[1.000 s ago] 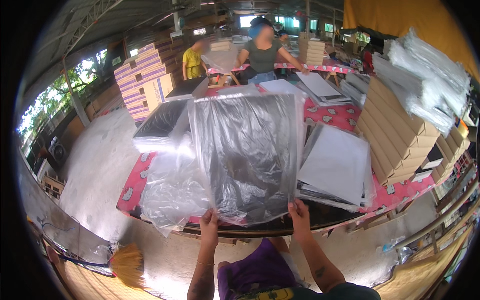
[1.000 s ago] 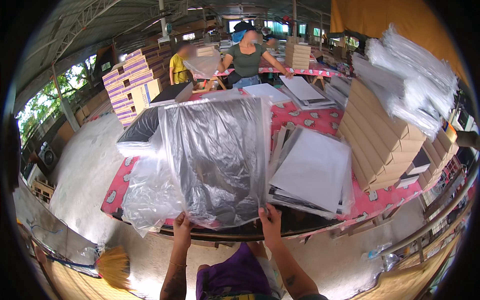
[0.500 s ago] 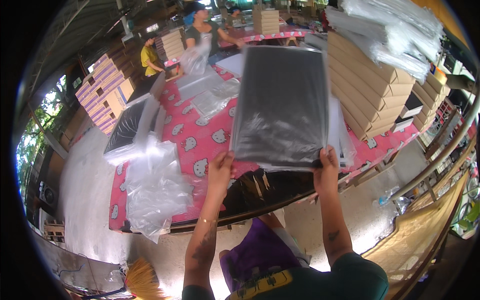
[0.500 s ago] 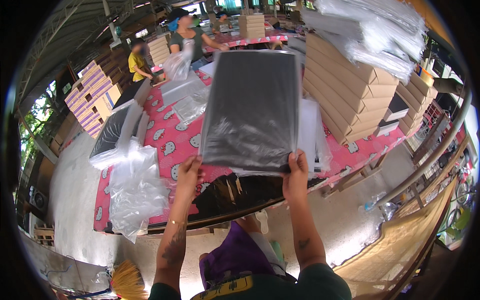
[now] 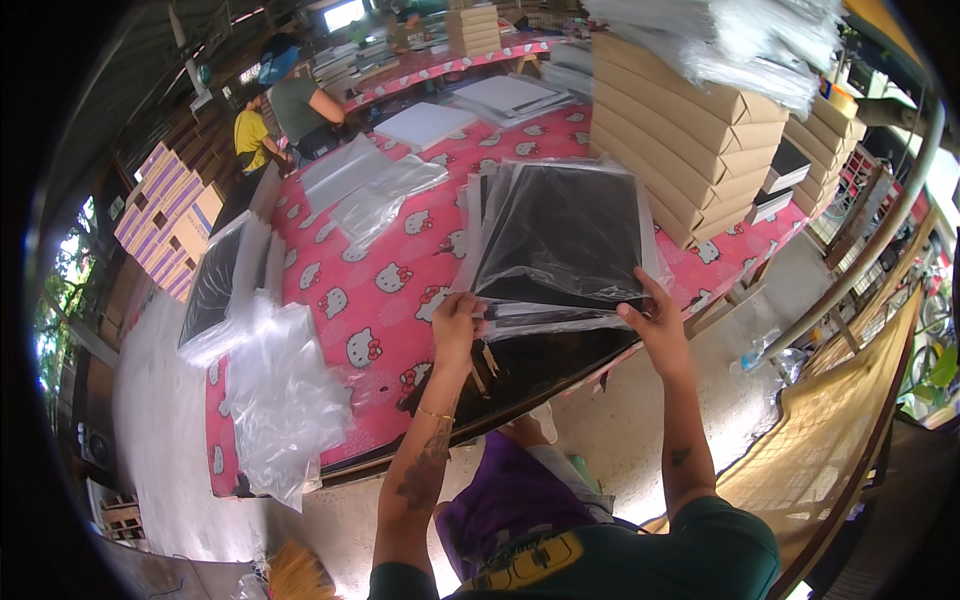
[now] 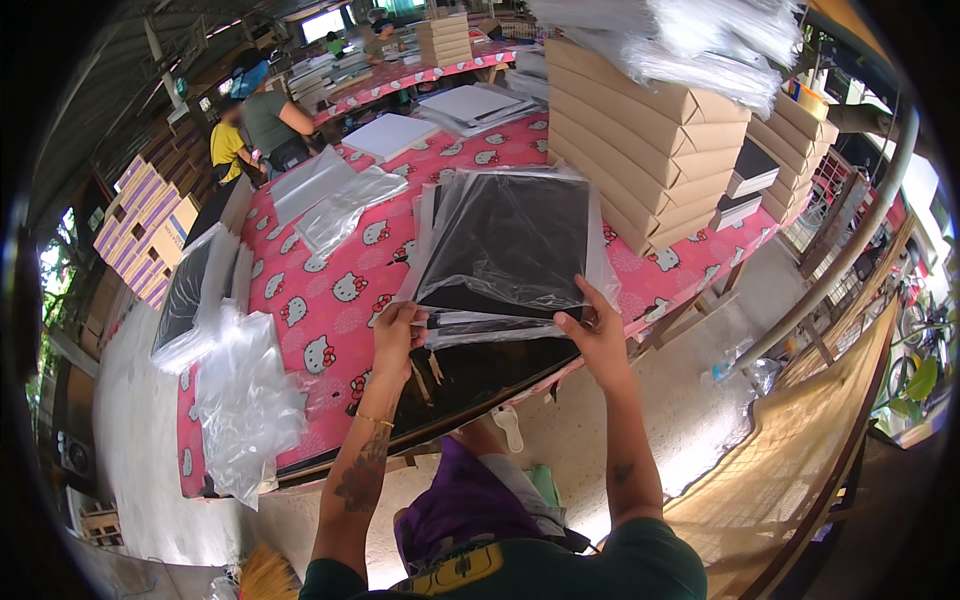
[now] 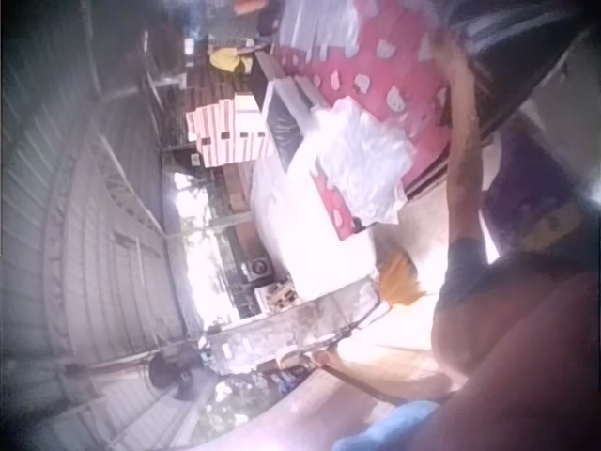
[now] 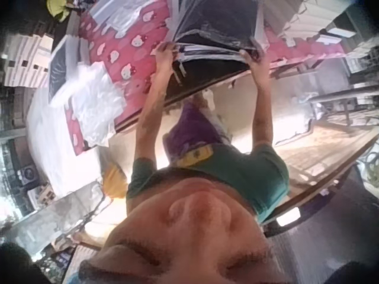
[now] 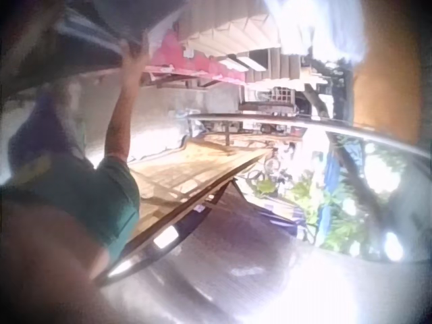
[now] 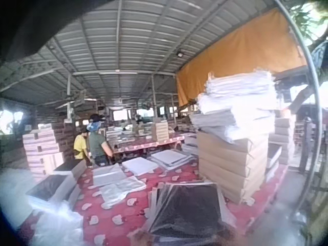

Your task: The person places black rectangular folders into individual clear plastic bags by hand and stacks them on a workspace table.

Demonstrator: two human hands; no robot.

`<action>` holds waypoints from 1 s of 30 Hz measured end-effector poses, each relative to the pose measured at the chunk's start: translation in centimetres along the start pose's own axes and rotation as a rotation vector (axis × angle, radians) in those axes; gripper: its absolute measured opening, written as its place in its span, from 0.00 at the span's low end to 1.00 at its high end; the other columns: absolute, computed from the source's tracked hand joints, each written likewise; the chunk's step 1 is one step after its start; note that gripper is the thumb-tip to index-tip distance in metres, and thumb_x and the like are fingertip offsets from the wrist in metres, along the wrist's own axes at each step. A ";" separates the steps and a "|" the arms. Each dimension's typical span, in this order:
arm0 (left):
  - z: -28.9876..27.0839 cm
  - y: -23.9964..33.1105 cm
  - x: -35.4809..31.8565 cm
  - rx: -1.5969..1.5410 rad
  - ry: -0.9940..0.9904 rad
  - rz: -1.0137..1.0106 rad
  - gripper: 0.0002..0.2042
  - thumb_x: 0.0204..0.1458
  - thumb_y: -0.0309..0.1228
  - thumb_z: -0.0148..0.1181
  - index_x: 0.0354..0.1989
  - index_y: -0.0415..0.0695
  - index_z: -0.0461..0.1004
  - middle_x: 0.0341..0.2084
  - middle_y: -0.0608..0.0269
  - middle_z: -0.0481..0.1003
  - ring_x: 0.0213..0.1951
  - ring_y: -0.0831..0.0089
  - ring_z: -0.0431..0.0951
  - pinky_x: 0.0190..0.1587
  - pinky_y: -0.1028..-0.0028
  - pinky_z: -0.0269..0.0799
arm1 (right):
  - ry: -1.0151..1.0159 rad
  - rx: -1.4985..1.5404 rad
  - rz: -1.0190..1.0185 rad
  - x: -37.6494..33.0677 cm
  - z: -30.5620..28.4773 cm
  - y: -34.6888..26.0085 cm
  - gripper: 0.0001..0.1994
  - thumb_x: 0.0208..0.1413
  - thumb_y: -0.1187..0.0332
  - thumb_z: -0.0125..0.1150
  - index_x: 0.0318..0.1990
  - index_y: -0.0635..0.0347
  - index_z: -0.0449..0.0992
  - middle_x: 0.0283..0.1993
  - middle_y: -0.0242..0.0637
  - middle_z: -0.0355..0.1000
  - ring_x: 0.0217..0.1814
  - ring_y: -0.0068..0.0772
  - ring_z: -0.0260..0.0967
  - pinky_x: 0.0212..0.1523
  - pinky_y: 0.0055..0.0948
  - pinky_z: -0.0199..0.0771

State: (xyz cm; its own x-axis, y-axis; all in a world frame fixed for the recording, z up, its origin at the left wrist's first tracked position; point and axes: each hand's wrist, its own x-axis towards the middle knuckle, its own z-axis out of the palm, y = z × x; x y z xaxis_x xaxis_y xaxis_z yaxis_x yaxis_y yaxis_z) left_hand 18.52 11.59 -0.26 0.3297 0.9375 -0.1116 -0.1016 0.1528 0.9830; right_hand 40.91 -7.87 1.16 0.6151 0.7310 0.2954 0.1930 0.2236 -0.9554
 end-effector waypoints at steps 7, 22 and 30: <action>0.1 -1.2 0.1 0.012 0.019 0.119 0.05 0.55 0.26 0.52 0.38 0.41 0.71 0.25 0.65 0.74 0.18 0.82 0.69 0.21 0.83 0.65 | 0.307 -0.293 -0.138 -0.1 0.0 1.8 0.16 0.49 0.68 0.68 0.44 0.65 0.76 0.24 0.31 0.70 0.22 0.19 0.64 0.24 0.22 0.63; 2.0 0.2 -0.4 0.937 0.119 0.899 0.25 0.50 0.36 0.62 0.58 0.47 0.67 0.49 0.44 0.67 0.51 0.58 0.68 0.54 0.59 0.63 | 0.264 -0.646 -0.274 3.2 -4.1 3.9 0.16 0.46 0.76 0.57 0.46 0.58 0.75 0.36 0.40 0.72 0.25 0.34 0.68 0.29 0.31 0.69; 4.9 -1.3 -1.7 1.241 -0.284 1.093 0.21 0.54 0.42 0.56 0.56 0.55 0.70 0.58 0.54 0.64 0.60 0.55 0.62 0.59 0.51 0.57 | 0.288 -0.700 -0.277 4.5 -3.2 3.4 0.07 0.49 0.74 0.59 0.38 0.59 0.77 0.30 0.41 0.71 0.24 0.38 0.68 0.28 0.33 0.67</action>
State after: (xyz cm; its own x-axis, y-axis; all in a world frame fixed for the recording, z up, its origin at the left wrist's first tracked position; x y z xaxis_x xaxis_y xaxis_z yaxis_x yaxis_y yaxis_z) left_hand 22.70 8.28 -0.67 0.7713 0.3260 0.5466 0.3241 -0.9403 0.1035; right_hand 46.76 -5.90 -0.77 0.6292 0.4919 0.6018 0.7429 -0.1528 -0.6518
